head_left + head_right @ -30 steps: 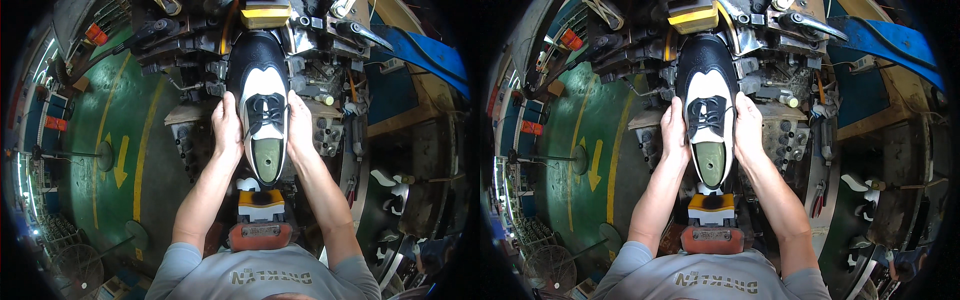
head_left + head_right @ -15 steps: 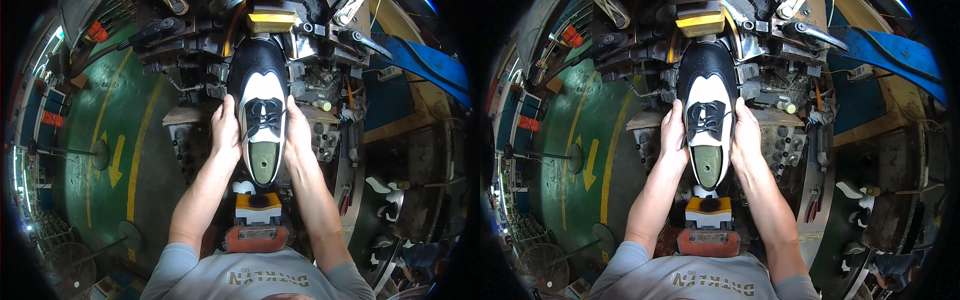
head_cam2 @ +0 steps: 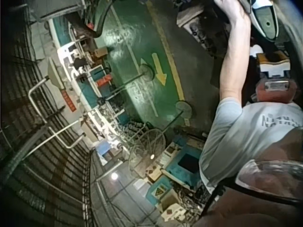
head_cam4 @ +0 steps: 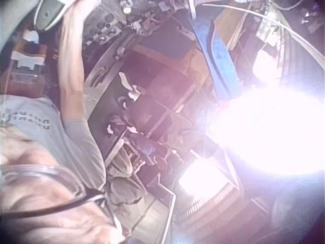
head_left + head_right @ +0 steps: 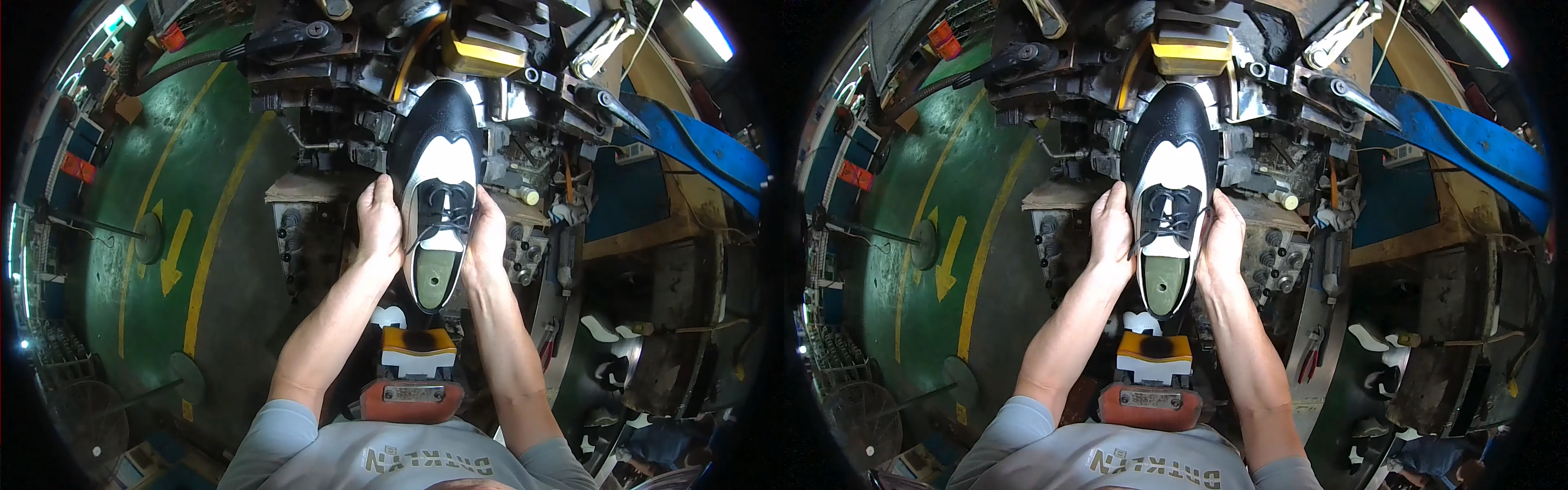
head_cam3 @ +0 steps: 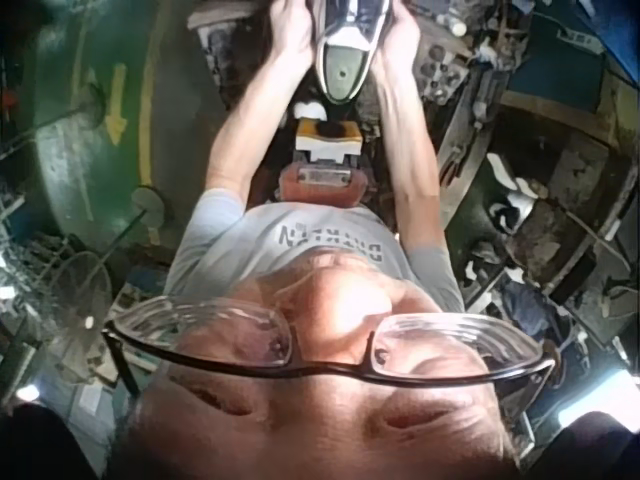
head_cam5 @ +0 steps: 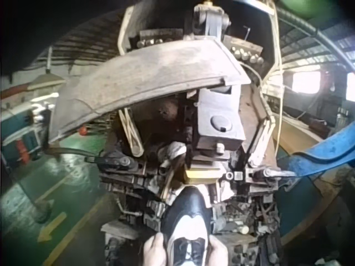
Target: The person repeatedly picks up a shoe upper and a sole from a conveyor belt, places them into a shoe assembly machine, and presses a lever to bond them. The person then removes the assembled shoe and places it back on the belt. This process is repeated for multiple shoes throughout the video.
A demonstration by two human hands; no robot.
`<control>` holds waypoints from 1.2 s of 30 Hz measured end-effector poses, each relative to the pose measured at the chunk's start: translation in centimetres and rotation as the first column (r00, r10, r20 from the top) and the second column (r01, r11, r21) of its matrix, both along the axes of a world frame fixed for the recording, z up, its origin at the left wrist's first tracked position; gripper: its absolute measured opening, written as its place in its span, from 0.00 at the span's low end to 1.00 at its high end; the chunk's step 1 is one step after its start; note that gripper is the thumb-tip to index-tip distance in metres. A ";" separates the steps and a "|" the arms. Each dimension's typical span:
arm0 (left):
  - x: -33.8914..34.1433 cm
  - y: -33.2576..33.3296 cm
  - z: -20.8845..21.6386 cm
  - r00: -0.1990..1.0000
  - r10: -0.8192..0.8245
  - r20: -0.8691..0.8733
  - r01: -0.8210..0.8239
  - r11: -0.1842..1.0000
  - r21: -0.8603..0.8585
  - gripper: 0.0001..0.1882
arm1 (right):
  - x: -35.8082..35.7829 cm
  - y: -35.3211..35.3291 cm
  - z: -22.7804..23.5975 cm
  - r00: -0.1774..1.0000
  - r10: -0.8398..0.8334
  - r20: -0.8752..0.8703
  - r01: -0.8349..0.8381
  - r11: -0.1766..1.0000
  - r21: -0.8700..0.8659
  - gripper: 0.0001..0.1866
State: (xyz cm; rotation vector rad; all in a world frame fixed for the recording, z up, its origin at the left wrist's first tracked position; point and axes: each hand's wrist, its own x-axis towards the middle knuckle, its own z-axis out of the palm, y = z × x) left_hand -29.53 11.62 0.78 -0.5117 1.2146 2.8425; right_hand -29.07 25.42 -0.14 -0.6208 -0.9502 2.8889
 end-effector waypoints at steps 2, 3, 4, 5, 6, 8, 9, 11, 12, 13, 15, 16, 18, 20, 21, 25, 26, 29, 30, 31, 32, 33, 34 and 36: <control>-0.3 -0.1 -0.1 0.999 -0.036 -0.015 0.035 0.999 -0.038 0.17 | -0.2 -0.3 0.1 1.000 -0.005 -0.008 0.005 1.000 0.016 0.12; -0.3 -0.1 0.0 0.999 -0.032 -0.022 0.031 0.998 -0.051 0.17 | -0.3 -0.1 -0.3 1.000 -0.005 -0.020 0.006 1.000 0.029 0.12; -0.3 0.0 0.0 0.999 -0.029 -0.029 0.027 0.998 -0.063 0.18 | -0.3 0.0 -0.6 0.999 -0.006 -0.032 0.007 0.999 0.043 0.13; -0.4 0.2 0.1 0.999 -0.027 -0.036 0.024 0.997 -0.075 0.19 | -0.3 0.2 -0.8 0.999 0.022 -0.029 -0.020 0.997 0.071 0.14; -0.4 0.4 0.2 0.999 -0.028 -0.044 0.024 0.996 -0.088 0.20 | -0.3 0.3 -0.7 0.999 0.047 -0.026 -0.044 0.994 0.098 0.15; -0.8 0.2 -1.3 0.994 -0.108 -0.023 0.105 0.987 -0.121 0.26 | 0.1 -1.6 3.6 0.995 0.100 0.020 -0.101 0.993 0.068 0.20; -0.9 0.2 -1.4 0.987 -0.159 -0.006 0.157 0.978 -0.136 0.30 | 0.3 -1.9 4.6 0.984 0.178 -0.020 -0.177 0.984 0.034 0.22; -1.3 -0.2 -1.0 0.960 -0.262 -0.104 0.224 0.933 -0.281 0.36 | -0.1 -1.8 4.3 0.969 0.241 -0.046 -0.238 0.969 0.068 0.26; -1.3 -0.3 -0.5 0.959 -0.260 -0.116 0.219 0.934 -0.283 0.36 | -0.3 -1.8 4.3 0.971 0.234 -0.056 -0.229 0.970 0.080 0.26; -1.4 -0.4 -0.9 0.960 -0.254 -0.113 0.213 0.934 -0.287 0.36 | -0.3 -1.9 4.3 0.972 0.227 -0.065 -0.221 0.971 0.092 0.26; -1.2 -0.2 -0.9 0.968 -0.225 -0.107 0.186 0.939 -0.289 0.35 | -0.2 -2.0 4.3 0.971 0.221 -0.088 -0.211 0.971 0.110 0.27; -1.1 -0.3 -0.6 0.962 -0.248 -0.117 0.210 0.941 -0.264 0.34 | -0.2 -2.0 4.3 0.972 0.223 -0.080 -0.216 0.972 0.092 0.28; -0.9 -0.3 -0.1 0.943 -0.301 -0.144 0.269 0.941 -0.207 0.34 | -0.1 -1.7 4.3 0.974 0.218 -0.063 -0.214 0.975 0.063 0.28; -0.3 -0.3 1.9 0.944 -0.303 -0.126 0.291 0.951 -0.109 0.33 | -0.2 -1.6 5.2 0.973 0.231 0.002 -0.231 0.973 0.023 0.28; -0.1 -0.4 2.5 0.946 -0.305 -0.110 0.294 0.950 -0.107 0.33 | -0.1 -1.6 5.3 0.973 0.231 0.009 -0.231 0.973 0.010 0.27; 0.1 -1.8 -0.2 0.958 -0.270 -0.094 0.225 0.916 -0.332 0.31 | 0.7 -0.7 5.6 0.955 0.297 -0.012 -0.297 0.955 0.030 0.27; 0.2 -2.6 -2.0 0.966 -0.223 -0.129 0.145 0.886 -0.441 0.30 | 1.1 -0.5 5.6 0.943 0.333 -0.022 -0.332 0.942 0.056 0.26; 1.9 -6.2 -2.7 0.983 -0.075 -0.169 -0.064 0.718 -0.693 0.24 | 2.8 0.6 4.9 0.942 0.315 -0.116 -0.299 0.944 0.138 0.24; 2.2 -8.1 -4.3 0.979 0.000 -0.202 -0.158 0.619 -0.769 0.22 | 3.6 1.1 3.8 0.962 0.255 -0.096 -0.241 0.961 0.137 0.23; 2.6 -9.8 -6.4 0.968 0.147 -0.202 -0.249 0.594 -0.765 0.21 | 4.4 1.8 1.9 0.979 0.192 -0.072 -0.181 0.974 0.137 0.22; 3.0 -11.4 -8.7 0.936 0.289 -0.202 -0.336 0.555 -0.761 0.20 | 5.0 2.5 0.3 0.991 0.128 -0.048 -0.120 0.983 0.139 0.21; 3.6 -13.1 -10.8 0.917 0.363 -0.162 -0.328 0.460 -0.825 0.20 | 5.6 3.0 -0.7 0.984 0.148 -0.095 -0.137 0.984 0.113 0.19; 4.4 -14.9 -13.0 0.891 0.436 -0.128 -0.303 0.361 -0.882 0.21 | 6.3 3.4 -1.8 0.993 0.097 -0.064 -0.091 0.991 0.097 0.17; 6.0 -18.6 -18.3 0.841 0.540 -0.043 -0.283 0.371 -0.884 0.23 | 7.6 4.5 -4.0 0.998 0.048 -0.032 -0.044 0.992 0.115 0.17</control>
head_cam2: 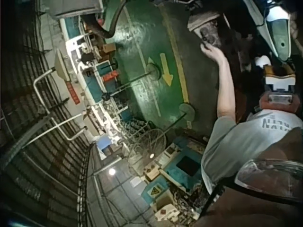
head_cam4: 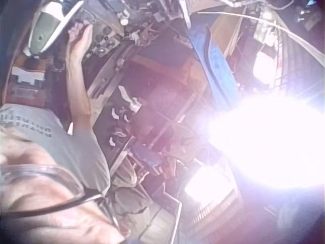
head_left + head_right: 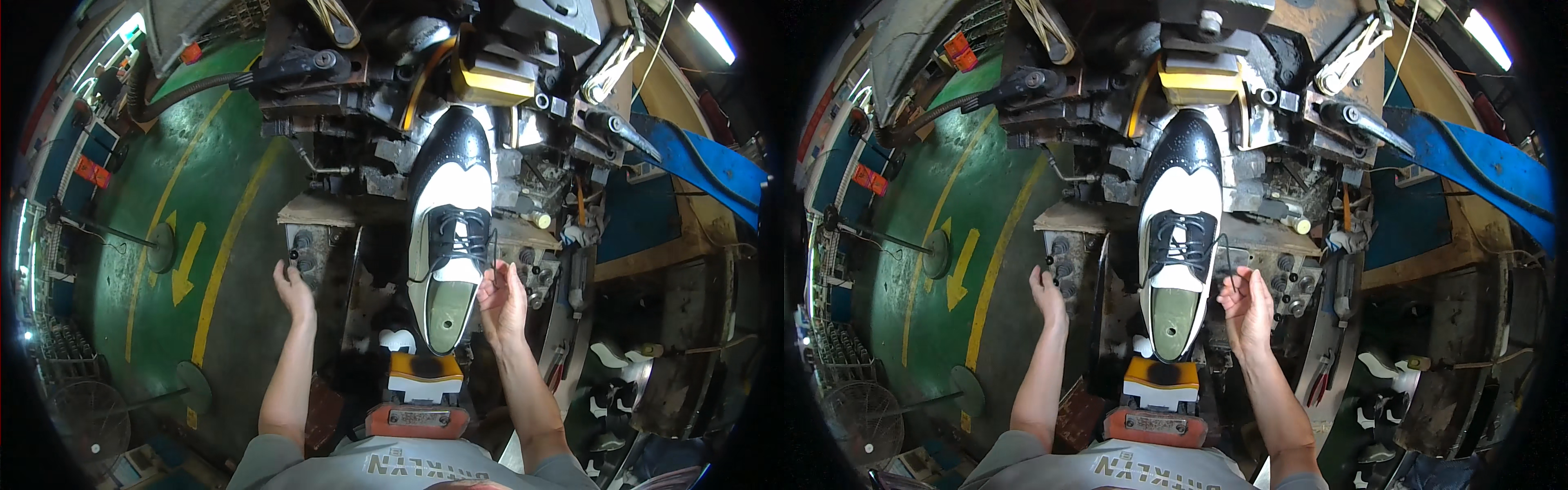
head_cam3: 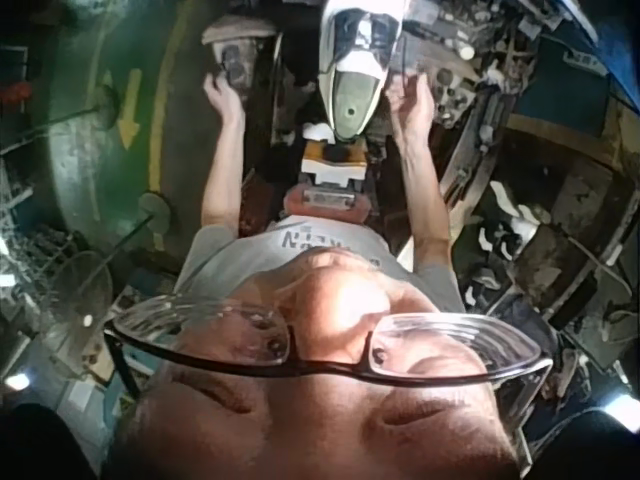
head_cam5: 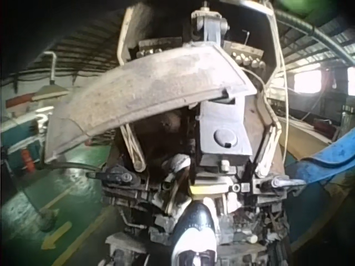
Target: The person repeatedly picks up a shoe upper and a sole from a conveyor belt, places them into a shoe assembly machine, and presses a lever to bond them. The person then removes the assembled shoe and places it back on the belt. This process is repeated for multiple shoes throughout the video.
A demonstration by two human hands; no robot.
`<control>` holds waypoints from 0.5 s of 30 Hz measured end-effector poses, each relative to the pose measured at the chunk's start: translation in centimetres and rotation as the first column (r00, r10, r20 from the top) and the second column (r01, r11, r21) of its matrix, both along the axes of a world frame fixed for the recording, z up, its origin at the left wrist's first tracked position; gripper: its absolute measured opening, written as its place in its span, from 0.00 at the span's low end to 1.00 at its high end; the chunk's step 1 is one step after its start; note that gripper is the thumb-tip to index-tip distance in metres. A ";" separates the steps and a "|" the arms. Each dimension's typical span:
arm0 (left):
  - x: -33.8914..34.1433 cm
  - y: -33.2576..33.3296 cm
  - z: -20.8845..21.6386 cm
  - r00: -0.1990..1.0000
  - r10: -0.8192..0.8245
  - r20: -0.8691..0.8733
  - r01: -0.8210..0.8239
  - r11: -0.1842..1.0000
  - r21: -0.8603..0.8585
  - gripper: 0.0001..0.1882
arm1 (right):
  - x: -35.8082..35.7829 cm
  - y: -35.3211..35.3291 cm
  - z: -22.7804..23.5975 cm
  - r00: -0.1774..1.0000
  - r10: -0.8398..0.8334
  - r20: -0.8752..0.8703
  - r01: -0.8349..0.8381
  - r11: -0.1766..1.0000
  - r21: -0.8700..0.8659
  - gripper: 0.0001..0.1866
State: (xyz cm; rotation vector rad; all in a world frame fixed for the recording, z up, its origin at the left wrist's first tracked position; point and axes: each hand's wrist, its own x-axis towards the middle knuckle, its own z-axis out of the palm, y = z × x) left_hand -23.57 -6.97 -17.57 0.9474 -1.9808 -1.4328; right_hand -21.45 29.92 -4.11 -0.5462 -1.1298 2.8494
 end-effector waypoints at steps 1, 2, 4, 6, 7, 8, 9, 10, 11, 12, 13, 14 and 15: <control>0.8 -1.6 -2.7 0.999 0.035 0.031 -0.036 0.999 0.036 0.25 | 0.4 0.3 -1.0 1.000 -0.018 0.018 0.018 1.000 -0.001 0.17; 1.3 -1.0 -2.8 0.991 0.079 0.105 -0.085 0.995 0.055 0.27 | 0.9 0.8 -1.9 0.998 -0.049 0.037 0.049 0.999 0.010 0.16; 2.6 -1.7 -4.6 0.973 0.184 0.141 -0.200 0.974 0.108 0.28 | 1.8 1.1 -2.9 0.994 -0.077 0.074 0.075 0.997 0.029 0.16; 3.8 -1.7 -5.7 0.984 -0.122 0.129 0.078 0.950 0.302 0.28 | 2.4 1.1 -3.5 0.990 -0.095 0.107 0.089 0.994 0.064 0.15; 4.2 -1.7 -5.9 0.958 -0.269 0.099 0.210 0.895 0.394 0.29 | 2.8 1.2 -3.9 0.987 -0.103 0.125 0.094 0.993 0.070 0.15; 4.6 -1.9 -6.0 0.953 -0.288 0.096 0.221 0.875 0.430 0.29 | 3.2 1.4 -4.1 0.986 -0.102 0.131 0.092 0.993 0.077 0.15; 4.8 -2.3 -5.3 0.948 -0.306 0.091 0.232 0.855 0.464 0.29 | 3.7 1.5 -4.3 0.986 -0.101 0.135 0.090 0.993 0.082 0.15; 4.8 -2.5 -4.8 0.942 -0.324 0.085 0.242 0.833 0.498 0.29 | 4.2 1.5 -4.5 0.985 -0.100 0.140 0.088 0.992 0.088 0.15; 4.3 -2.0 -4.5 0.987 0.067 0.146 -0.119 0.916 0.384 0.29 | 4.6 1.7 -4.8 0.983 -0.099 0.153 0.085 0.991 0.099 0.15; 3.9 -1.5 -2.4 0.970 0.222 0.102 -0.244 0.900 0.361 0.30 | 5.1 2.1 -5.2 0.981 -0.106 0.162 0.091 0.991 0.095 0.15; 4.0 -2.1 -1.9 0.971 0.208 0.121 -0.235 0.928 0.288 0.30 | 5.7 2.3 -5.7 0.979 -0.104 0.177 0.089 0.992 0.091 0.15; 3.9 -2.7 -1.5 0.971 0.194 0.142 -0.221 0.951 0.215 0.29 | 6.3 2.5 -6.2 0.976 -0.102 0.193 0.087 0.992 0.088 0.15; 4.2 -2.8 -1.3 0.986 0.147 0.080 -0.162 0.960 0.228 0.29 | 7.1 2.6 -6.8 0.973 -0.106 0.203 0.089 0.992 0.089 0.15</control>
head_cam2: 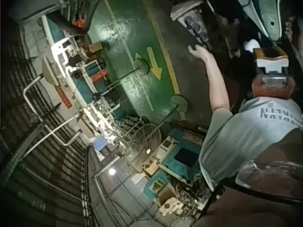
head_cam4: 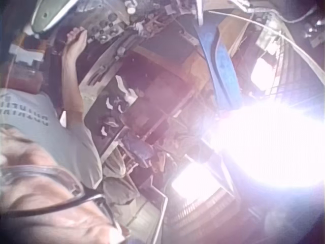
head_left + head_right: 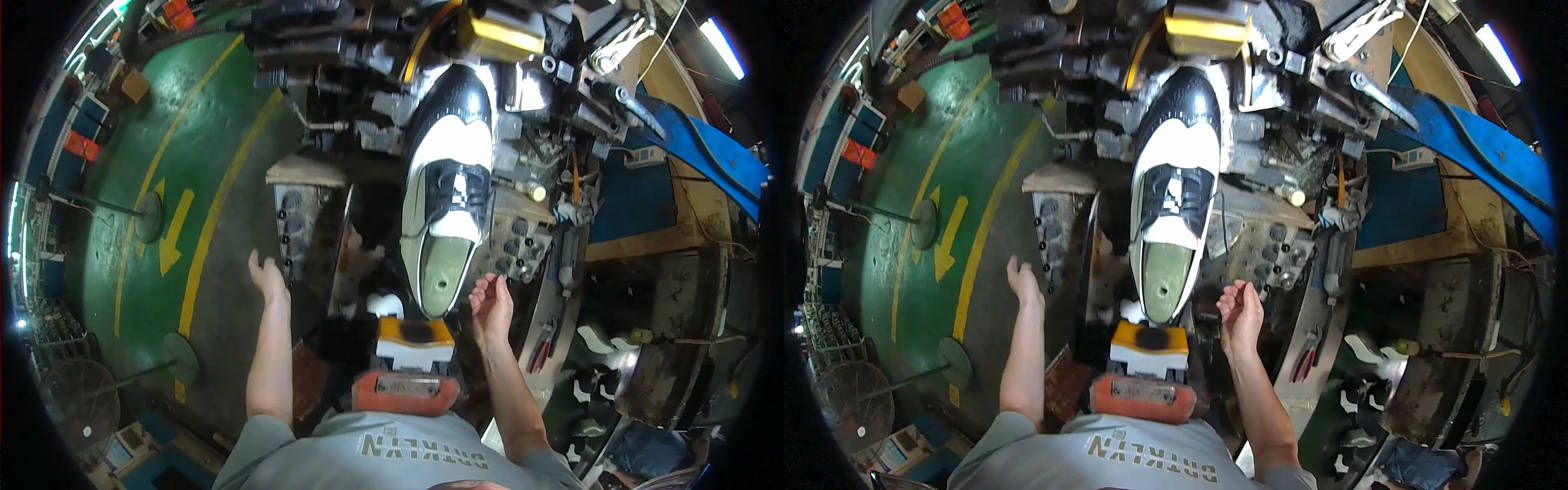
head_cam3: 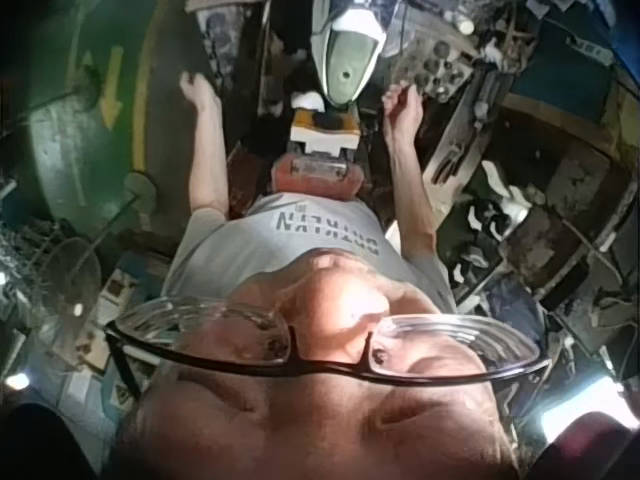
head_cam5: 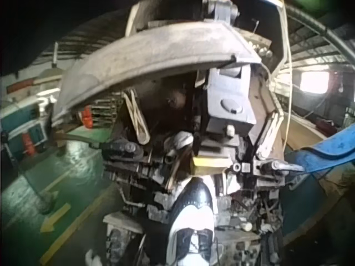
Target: The person repeatedly picks up a shoe upper and a sole from a conveyor belt, places them into a shoe assembly machine, and presses a lever to bond them. The person then removes the assembled shoe and places it back on the belt. This process is repeated for multiple shoes throughout the video.
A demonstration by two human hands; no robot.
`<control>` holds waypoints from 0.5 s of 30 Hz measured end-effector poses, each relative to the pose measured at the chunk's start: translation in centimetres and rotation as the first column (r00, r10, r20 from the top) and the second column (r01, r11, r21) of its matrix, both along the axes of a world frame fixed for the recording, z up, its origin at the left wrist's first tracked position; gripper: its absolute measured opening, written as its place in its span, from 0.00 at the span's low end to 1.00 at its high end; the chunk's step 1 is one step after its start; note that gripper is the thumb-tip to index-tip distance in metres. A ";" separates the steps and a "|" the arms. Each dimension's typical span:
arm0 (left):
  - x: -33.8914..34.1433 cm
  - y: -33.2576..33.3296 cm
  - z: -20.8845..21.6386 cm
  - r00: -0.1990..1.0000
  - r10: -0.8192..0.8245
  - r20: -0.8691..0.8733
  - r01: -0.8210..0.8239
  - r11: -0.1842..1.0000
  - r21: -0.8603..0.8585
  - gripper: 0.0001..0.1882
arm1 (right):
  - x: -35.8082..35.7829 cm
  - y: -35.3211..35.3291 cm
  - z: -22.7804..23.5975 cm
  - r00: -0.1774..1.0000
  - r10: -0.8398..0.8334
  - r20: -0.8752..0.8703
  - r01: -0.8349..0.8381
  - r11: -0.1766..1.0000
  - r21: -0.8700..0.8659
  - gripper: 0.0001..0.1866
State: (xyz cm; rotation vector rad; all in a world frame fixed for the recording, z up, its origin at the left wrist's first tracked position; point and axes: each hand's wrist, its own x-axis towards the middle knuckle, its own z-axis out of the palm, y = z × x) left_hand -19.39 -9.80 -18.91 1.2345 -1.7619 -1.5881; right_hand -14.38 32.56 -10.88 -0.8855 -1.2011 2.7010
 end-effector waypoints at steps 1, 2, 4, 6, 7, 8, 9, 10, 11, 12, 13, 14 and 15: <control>0.2 0.2 0.1 0.997 -0.048 -0.058 0.049 0.999 0.005 0.28 | 0.5 0.2 -0.6 1.000 -0.005 0.017 0.005 1.000 0.003 0.14; 0.6 0.8 0.9 0.991 -0.093 -0.095 0.088 0.994 -0.059 0.26 | 1.2 0.3 -0.8 0.999 -0.011 0.042 0.011 1.000 0.003 0.14; 1.7 3.2 3.4 0.971 -0.206 -0.121 0.185 0.969 -0.167 0.23 | 2.4 0.4 -1.1 0.997 -0.012 0.080 0.011 1.000 0.015 0.14; 3.5 5.9 5.9 0.934 -0.327 -0.145 0.288 0.928 -0.238 0.19 | 4.1 0.7 -1.6 0.994 -0.010 0.111 0.007 1.000 0.024 0.15; 4.0 7.1 6.4 0.906 -0.385 -0.174 0.333 0.905 -0.266 0.17 | 4.4 0.7 -2.0 0.994 -0.008 0.113 0.006 1.000 0.023 0.15; 5.0 8.4 6.4 0.883 -0.405 -0.236 0.346 0.903 -0.256 0.14 | 4.9 0.8 -2.3 0.993 -0.007 0.115 0.004 1.000 0.022 0.15; 6.0 9.5 6.5 0.836 -0.466 -0.290 0.419 0.883 -0.212 0.12 | 5.4 0.7 -2.3 0.992 -0.011 0.122 0.007 1.000 0.027 0.15; 7.3 10.2 6.5 0.793 -0.550 -0.262 0.526 0.835 -0.160 0.13 | 5.8 0.7 -2.5 0.992 -0.014 0.128 0.010 0.999 0.032 0.15; 8.3 10.8 6.4 0.739 -0.629 -0.239 0.625 0.774 -0.104 0.14 | 6.2 0.6 -2.6 0.991 -0.017 0.134 0.012 0.999 0.037 0.16; 8.7 11.6 6.1 0.700 -0.676 -0.230 0.685 0.727 -0.052 0.13 | 6.6 0.6 -2.7 0.990 -0.019 0.138 0.014 0.999 0.036 0.16; 9.3 12.2 5.5 0.663 -0.715 -0.221 0.734 0.680 0.002 0.12 | 6.8 0.5 -2.9 0.990 -0.014 0.144 0.009 0.999 0.033 0.16; 9.8 12.9 3.3 0.665 -0.698 -0.266 0.730 0.682 0.035 0.14 | 7.1 0.4 -3.2 0.989 -0.006 0.150 0.002 1.000 0.029 0.16; 10.6 13.1 -0.1 0.649 -0.749 -0.137 0.746 0.661 -0.083 0.20 | 7.5 0.4 -3.5 0.988 0.022 0.156 -0.032 0.998 0.061 0.17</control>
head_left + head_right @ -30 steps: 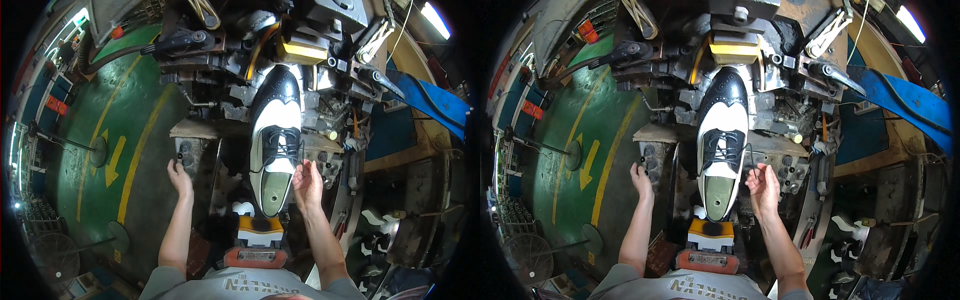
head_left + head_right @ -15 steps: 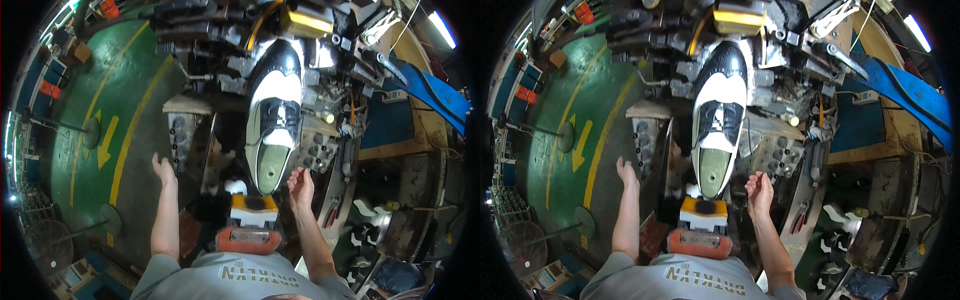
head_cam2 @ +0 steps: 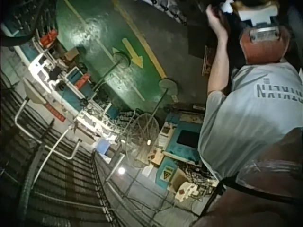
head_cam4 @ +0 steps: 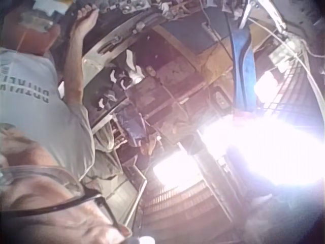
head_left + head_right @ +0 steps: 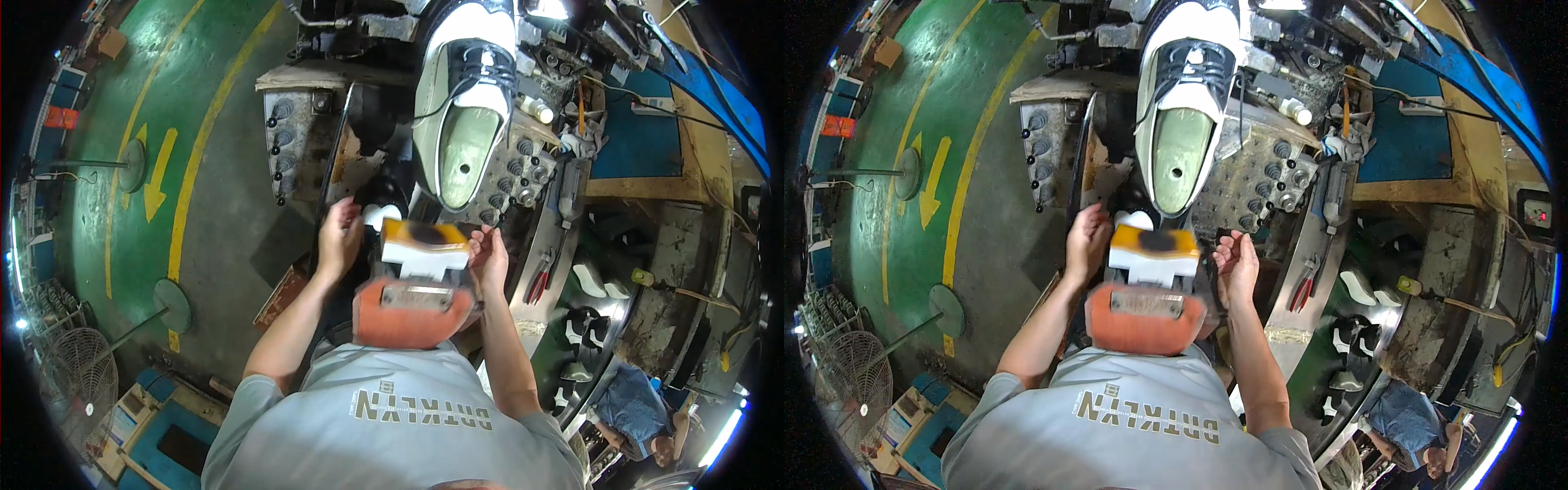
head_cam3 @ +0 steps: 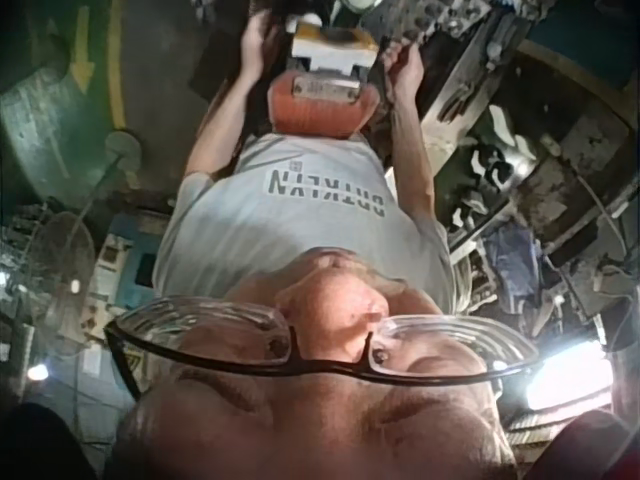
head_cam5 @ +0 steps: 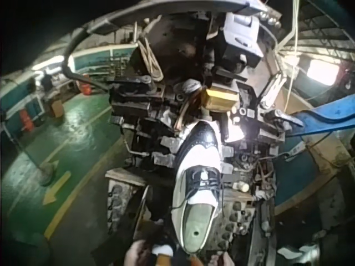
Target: The person repeatedly picks up a shoe upper and a sole from a conveyor belt, places them into a shoe assembly machine, and presses a lever to bond them. The person then removes the assembled shoe and places it back on the belt. This process is repeated for multiple shoes throughout the video.
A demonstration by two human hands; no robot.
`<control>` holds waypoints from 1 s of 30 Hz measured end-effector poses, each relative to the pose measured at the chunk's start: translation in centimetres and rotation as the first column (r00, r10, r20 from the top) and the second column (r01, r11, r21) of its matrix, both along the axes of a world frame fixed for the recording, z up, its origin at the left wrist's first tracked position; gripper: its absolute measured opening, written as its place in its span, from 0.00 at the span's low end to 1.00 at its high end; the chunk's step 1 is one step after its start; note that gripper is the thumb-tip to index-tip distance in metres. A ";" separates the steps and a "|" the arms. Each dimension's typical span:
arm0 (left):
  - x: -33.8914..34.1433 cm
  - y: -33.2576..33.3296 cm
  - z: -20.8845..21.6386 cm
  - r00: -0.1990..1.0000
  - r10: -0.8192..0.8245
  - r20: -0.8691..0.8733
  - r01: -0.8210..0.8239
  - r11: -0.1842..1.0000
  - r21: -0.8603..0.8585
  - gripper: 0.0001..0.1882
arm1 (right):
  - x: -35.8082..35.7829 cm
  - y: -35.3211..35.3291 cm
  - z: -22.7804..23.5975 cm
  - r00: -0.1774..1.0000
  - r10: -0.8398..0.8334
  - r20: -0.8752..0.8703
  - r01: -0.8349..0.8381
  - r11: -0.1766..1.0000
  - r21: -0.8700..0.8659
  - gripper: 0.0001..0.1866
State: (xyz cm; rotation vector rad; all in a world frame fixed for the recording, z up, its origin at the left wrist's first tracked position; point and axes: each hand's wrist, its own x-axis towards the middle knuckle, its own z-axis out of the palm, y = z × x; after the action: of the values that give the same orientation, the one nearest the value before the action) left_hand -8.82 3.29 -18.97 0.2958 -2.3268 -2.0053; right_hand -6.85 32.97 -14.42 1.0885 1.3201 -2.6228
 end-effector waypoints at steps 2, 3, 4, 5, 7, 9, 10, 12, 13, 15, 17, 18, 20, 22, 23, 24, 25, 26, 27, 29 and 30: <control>1.2 0.1 -4.4 0.960 -0.169 0.224 0.154 0.985 0.083 0.27 | 0.4 0.6 -1.2 0.998 0.062 0.008 -0.062 0.996 0.063 0.17; 1.6 0.2 -4.6 0.919 -0.249 0.307 0.232 0.969 0.088 0.30 | 0.6 0.6 -2.0 0.999 0.044 0.004 -0.044 0.999 0.032 0.18; 1.6 1.4 -0.5 0.879 -0.308 0.364 0.324 0.946 0.019 0.31 | 1.0 0.4 -1.8 0.998 0.032 0.062 -0.037 0.996 0.081 0.18; 1.6 2.3 0.3 0.865 -0.396 0.307 0.293 0.897 0.330 0.31 | 1.5 0.5 -2.0 0.995 0.095 0.023 -0.097 0.988 0.123 0.18; 1.8 4.2 1.7 0.826 -0.516 0.228 0.101 0.533 0.840 0.29 | 2.7 1.0 -3.1 0.973 0.227 -0.043 -0.213 0.953 0.213 0.17; 2.4 3.9 2.8 0.831 -0.554 -0.054 0.273 0.320 0.907 0.26 | 3.3 0.5 -3.2 0.967 0.239 -0.085 -0.224 0.963 0.150 0.16; 2.4 3.8 1.1 0.853 -0.504 -0.134 0.374 0.413 0.830 0.26 | 3.3 0.1 -2.7 0.971 0.216 -0.100 -0.207 0.974 0.094 0.15; 1.7 3.4 0.2 0.904 -0.398 -0.154 0.376 0.573 0.728 0.26 | 3.4 -0.1 -2.3 0.970 0.203 -0.132 -0.200 0.979 0.037 0.14; 1.3 3.1 0.2 0.941 -0.327 -0.091 0.290 0.634 0.717 0.28 | 3.6 0.1 -2.5 0.968 0.214 -0.130 -0.206 0.976 0.068 0.14; 1.2 2.2 0.2 0.966 -0.256 0.038 0.178 0.766 0.618 0.32 | 4.1 0.7 -2.9 0.967 0.234 -0.105 -0.216 0.963 0.159 0.13; 1.4 -0.3 0.3 0.954 -0.244 0.171 0.151 0.891 0.428 0.38 | 4.7 1.7 -4.2 0.976 0.204 -0.079 -0.192 0.971 0.140 0.14; 1.6 -1.8 0.5 0.947 -0.220 0.235 0.139 0.938 0.318 0.41 | 5.0 2.2 -4.7 0.979 0.191 -0.065 -0.181 0.975 0.128 0.15; 0.9 -4.8 6.4 0.915 -0.298 0.273 0.155 0.883 0.443 0.42 | 5.8 3.0 -5.9 0.980 0.188 -0.062 -0.178 0.974 0.138 0.16; 2.3 -9.0 8.7 0.907 -0.318 0.274 0.134 0.837 0.530 0.42 | 3.9 0.1 0.3 0.997 0.073 0.023 -0.075 0.992 0.103 0.18; 2.8 -10.6 9.7 0.911 -0.354 0.209 0.174 0.792 0.585 0.44 | 4.5 1.6 -1.3 0.989 0.150 -0.005 -0.149 0.982 0.114 0.18; 3.1 -12.0 10.6 0.911 -0.387 0.140 0.220 0.745 0.630 0.46 | 5.1 2.5 -3.2 0.974 0.225 -0.039 -0.219 0.968 0.125 0.18; 3.5 -13.4 11.4 0.900 -0.427 0.083 0.256 0.675 0.692 0.49 | 4.4 1.5 -1.7 0.974 0.213 -0.079 -0.207 0.976 0.072 0.19; 4.5 -14.6 12.6 0.894 -0.440 0.087 0.287 0.711 0.642 0.50 | 4.4 0.7 0.3 0.990 0.122 -0.074 -0.126 0.991 -0.046 0.18; 4.6 -14.2 14.8 0.888 -0.459 0.010 0.323 0.640 0.698 0.48 | 4.4 0.6 1.3 0.995 0.081 -0.057 -0.082 0.997 -0.012 0.17; 5.5 -12.8 18.1 0.871 -0.476 -0.124 0.381 0.495 0.781 0.48 | 4.5 0.4 2.9 0.998 0.035 -0.044 -0.034 0.999 0.021 0.15; 6.4 -12.6 18.4 0.888 -0.455 -0.064 0.316 0.504 0.804 0.40 | 4.7 0.4 3.9 0.999 0.016 -0.052 -0.015 1.000 0.019 0.14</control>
State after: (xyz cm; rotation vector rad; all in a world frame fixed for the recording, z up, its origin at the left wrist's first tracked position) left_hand -2.46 -9.33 -0.56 -0.0817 -1.4185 -3.2966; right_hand -2.13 33.39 -10.51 1.0144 1.3593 -2.6512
